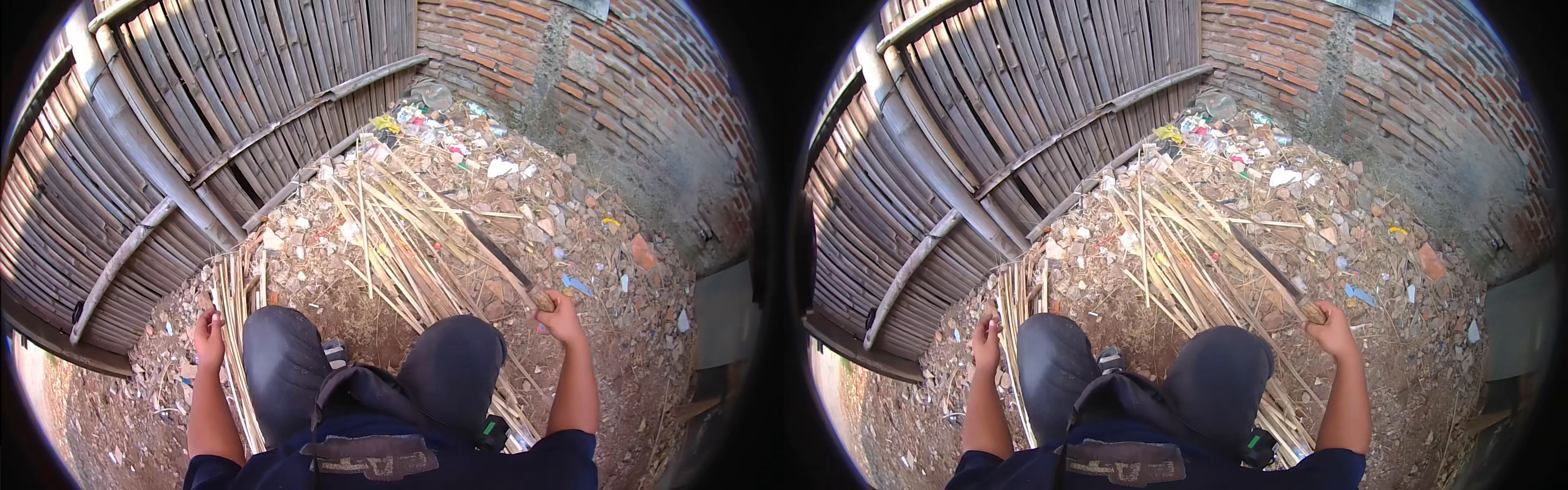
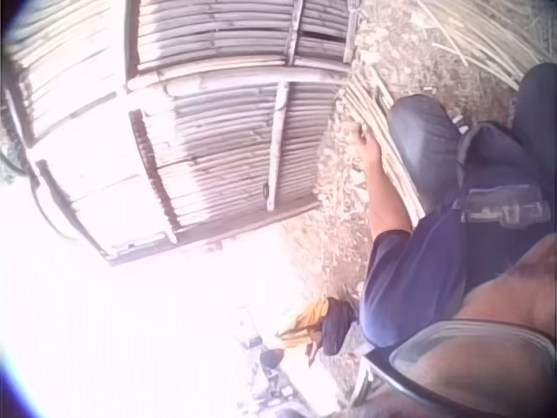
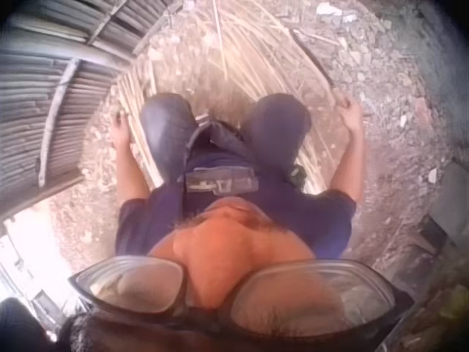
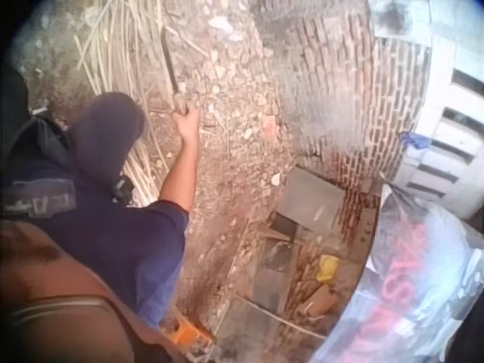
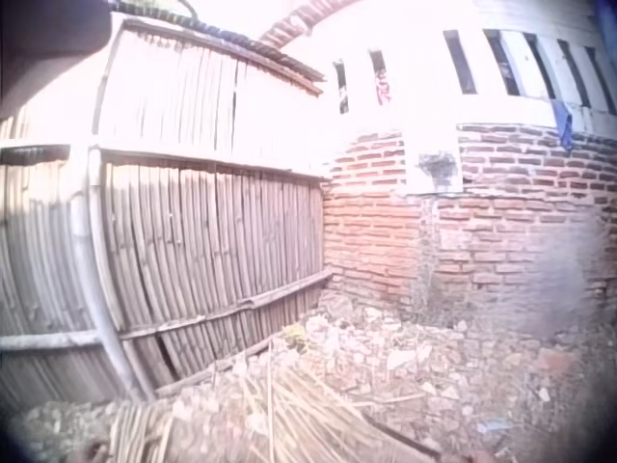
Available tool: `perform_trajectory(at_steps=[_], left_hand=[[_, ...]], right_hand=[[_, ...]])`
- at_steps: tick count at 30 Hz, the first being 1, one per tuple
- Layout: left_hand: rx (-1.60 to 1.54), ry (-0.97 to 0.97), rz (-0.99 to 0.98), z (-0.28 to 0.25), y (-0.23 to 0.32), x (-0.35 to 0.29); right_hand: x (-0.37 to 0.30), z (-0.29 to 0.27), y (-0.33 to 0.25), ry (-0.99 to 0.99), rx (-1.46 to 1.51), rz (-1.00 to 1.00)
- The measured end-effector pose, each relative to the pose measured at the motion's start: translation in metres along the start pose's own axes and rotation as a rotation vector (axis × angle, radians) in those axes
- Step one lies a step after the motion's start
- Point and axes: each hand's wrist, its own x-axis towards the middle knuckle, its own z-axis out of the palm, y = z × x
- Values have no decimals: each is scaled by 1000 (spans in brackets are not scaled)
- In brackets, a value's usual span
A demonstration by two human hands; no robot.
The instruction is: The person strips thin layers from a bamboo stick using a machete while sitting on the ground.
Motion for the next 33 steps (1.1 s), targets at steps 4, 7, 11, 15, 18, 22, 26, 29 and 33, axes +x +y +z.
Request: perform_trajectory(at_steps=[4,7,11,15,18,22,26,29,33], left_hand=[[243,-146,493,52,176,3],[359,-199,816,87,261,4],[637,-154,1078,95,313,10],[647,-161,1130,97,296,25],[732,-474,972,77,273,35],[746,-529,904,55,245,37],[784,-509,800,18,215,28],[834,-433,632,-15,203,8],[822,-359,485,-41,195,-35]], right_hand=[[-35,-19,-52,-119,74,-70],[-61,-40,-99,-156,53,-128],[-84,-36,-138,-346,-27,-149],[-105,-33,-161,-482,-98,-266],[-120,-28,-177,-512,-46,-183],[-117,-26,-178,-512,-85,-194],[-92,-38,-198,-328,-50,-189],[-67,-61,-194,-74,-36,-295],[-42,-52,-189,320,-46,-358]])
